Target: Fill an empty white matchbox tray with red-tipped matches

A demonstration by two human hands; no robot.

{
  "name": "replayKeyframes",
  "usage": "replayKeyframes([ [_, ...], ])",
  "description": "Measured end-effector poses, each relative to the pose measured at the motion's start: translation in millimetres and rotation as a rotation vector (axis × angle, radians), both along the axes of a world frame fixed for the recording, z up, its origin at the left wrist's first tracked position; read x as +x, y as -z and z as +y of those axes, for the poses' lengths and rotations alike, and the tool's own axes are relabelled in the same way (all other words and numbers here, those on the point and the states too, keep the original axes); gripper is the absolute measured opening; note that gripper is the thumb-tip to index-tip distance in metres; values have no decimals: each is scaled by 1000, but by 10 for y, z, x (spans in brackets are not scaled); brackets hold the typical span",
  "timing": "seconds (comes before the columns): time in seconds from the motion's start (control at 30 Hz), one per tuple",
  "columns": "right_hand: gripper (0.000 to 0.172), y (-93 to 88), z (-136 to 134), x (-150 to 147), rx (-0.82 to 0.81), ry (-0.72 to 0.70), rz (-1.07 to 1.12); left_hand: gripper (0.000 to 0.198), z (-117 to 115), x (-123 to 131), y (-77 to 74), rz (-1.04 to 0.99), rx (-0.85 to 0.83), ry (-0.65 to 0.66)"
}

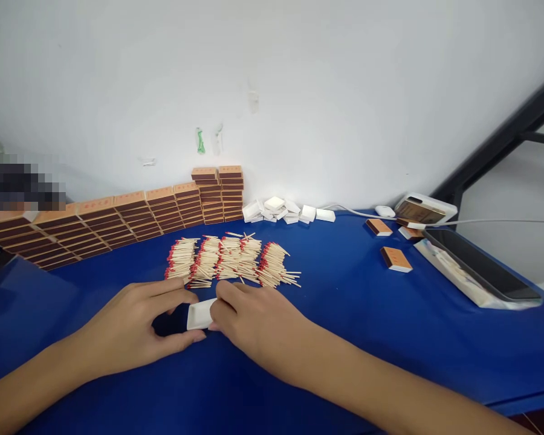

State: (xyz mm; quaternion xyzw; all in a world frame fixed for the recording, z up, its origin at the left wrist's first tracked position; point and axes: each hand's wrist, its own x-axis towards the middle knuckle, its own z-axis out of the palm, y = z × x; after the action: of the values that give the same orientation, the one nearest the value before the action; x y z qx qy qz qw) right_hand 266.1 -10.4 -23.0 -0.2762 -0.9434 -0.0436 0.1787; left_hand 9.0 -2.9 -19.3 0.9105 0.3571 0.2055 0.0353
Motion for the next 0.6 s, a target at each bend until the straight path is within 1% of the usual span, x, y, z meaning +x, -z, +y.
replayKeyframes([
  [0.1,19,-24,66,-2,-214,16,141,26,17,-41,-51,86,-99,21],
  [0.17,16,6,138,-40,-293,63,235,28,13,-70,-89,120,-143,25],
  [0.27,13,101,262,-152,-312,102,275,33,-23,-122,-109,110,-162,-3],
  [0.4,15,200,383,-318,-293,113,224,28,-69,-242,-53,47,-248,-80],
  [0.5,14,201,419,-386,-280,143,209,32,-58,-349,10,-6,-282,-112],
  [0.6,12,154,418,-408,-318,169,198,39,-27,-419,45,-44,-266,-114],
])
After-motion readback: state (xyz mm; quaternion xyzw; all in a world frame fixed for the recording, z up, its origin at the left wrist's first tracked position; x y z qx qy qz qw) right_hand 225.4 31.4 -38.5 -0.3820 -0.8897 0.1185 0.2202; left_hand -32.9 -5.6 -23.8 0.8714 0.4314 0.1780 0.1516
